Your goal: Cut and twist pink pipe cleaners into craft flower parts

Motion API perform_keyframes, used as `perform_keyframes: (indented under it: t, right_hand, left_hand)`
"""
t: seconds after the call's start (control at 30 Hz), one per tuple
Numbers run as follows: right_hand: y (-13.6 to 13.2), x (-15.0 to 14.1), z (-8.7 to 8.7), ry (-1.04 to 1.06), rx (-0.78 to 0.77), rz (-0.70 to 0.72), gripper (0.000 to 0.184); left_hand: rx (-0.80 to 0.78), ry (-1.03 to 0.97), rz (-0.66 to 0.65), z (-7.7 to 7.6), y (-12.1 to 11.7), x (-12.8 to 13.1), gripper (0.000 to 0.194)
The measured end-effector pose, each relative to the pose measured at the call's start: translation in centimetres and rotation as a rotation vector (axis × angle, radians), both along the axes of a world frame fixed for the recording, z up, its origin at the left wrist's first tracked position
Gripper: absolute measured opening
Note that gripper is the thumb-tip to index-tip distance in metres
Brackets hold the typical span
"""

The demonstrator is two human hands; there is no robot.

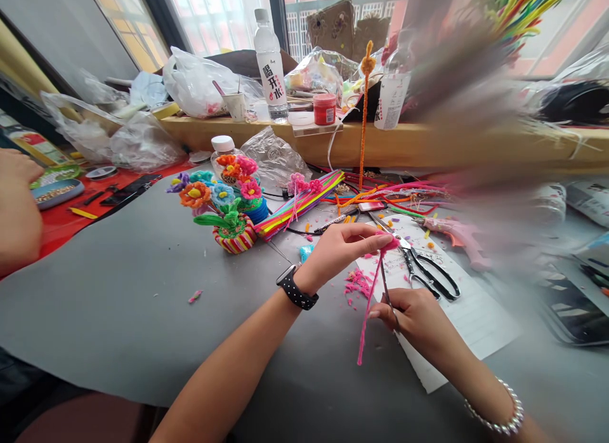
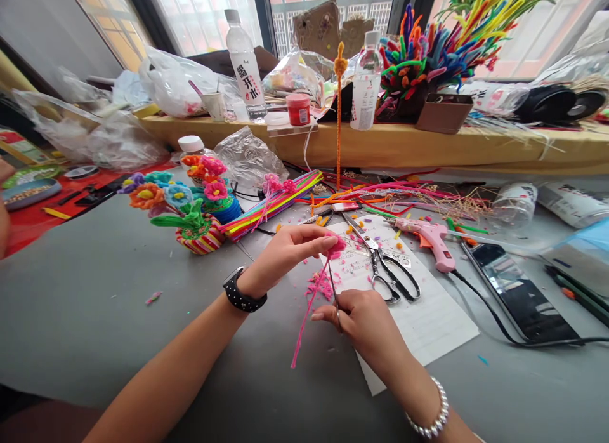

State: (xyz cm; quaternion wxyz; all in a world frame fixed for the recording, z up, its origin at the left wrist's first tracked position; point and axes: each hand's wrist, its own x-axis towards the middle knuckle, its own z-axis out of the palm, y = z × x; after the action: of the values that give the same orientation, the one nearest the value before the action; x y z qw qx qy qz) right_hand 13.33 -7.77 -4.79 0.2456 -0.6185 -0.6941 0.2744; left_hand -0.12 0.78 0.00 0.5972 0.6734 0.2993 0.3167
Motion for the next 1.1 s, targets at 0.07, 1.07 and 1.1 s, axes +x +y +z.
perform_keyframes:
  t: [0.07,1.07,1.1]
  right_hand:
    - [0.00,0.01,-0.03,0.004,0.003,-0.008,0.059]
    - [0.04,-0.28,0.30,0.101,-0.043,0.006,0.062]
    - [0.03,-0.28,0.31,0.099,-0.035,0.001,0.062]
  left_hand:
    - [-0.004,0.000,0.001,-0.04,0.03,0.00,0.028]
    - [-0.053,-0.030,-0.025,-0.28,0.26,-0.01,0.027]
    - [-0.053,-0.035,-0.026,-0.30,0.28,-0.02,0.027]
